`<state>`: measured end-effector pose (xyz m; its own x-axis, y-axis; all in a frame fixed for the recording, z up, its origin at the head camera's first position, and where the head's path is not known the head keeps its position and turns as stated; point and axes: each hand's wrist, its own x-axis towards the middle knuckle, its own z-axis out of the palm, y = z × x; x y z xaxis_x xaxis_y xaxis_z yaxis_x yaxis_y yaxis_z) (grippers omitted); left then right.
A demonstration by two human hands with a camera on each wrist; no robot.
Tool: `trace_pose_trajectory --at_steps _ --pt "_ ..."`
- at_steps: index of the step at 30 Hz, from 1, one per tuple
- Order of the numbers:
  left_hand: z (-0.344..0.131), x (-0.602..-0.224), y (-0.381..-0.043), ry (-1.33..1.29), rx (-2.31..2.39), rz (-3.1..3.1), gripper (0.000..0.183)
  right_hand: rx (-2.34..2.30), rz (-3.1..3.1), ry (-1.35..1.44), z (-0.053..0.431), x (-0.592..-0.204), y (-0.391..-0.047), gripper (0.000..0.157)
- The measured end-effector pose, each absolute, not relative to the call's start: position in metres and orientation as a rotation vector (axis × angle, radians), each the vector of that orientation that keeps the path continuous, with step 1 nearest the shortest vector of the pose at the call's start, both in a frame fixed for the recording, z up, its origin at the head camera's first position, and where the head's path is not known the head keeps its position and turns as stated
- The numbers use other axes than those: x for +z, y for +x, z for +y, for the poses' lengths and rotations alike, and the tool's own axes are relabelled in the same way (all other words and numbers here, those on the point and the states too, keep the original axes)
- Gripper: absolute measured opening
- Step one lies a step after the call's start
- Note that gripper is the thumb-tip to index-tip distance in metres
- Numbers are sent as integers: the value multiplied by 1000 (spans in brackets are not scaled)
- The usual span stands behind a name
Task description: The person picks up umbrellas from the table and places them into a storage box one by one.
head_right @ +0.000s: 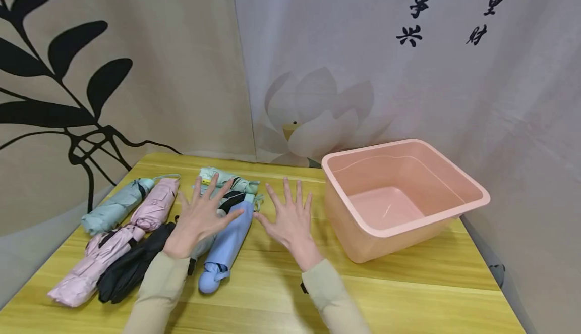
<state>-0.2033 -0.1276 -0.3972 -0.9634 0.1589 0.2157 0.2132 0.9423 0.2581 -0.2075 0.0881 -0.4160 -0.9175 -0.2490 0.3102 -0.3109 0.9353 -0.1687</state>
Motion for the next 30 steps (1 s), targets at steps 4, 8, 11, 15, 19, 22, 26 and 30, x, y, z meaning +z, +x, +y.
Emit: trace_pose_trajectory --at_steps 4,8,11,15,19,22,26,30 --pt "-127 -396 -201 -302 -412 -2850 74 285 -2663 531 95 -399 -200 62" --pt "-125 -394 -195 -330 -344 -2819 68 238 -2451 636 110 -372 -187 42" --pt "-122 -394 -191 -368 -284 -2814 61 224 -2366 658 125 -346 -175 33" --pt "-118 -396 -185 -408 -244 -2849 55 239 -2344 681 153 -313 -164 31" --pt "-114 -400 -179 -421 -255 -2934 57 266 -2362 630 190 -293 -162 30" --pt "-112 -403 -176 -432 -244 -2980 62 279 -2431 515 223 -284 -165 32" --pt "-109 -408 -174 -442 -218 -3022 71 255 -2593 314 274 -280 -175 36" --pt "-108 -412 -172 -437 -261 -3050 75 263 -2747 97 330 -283 -187 44"
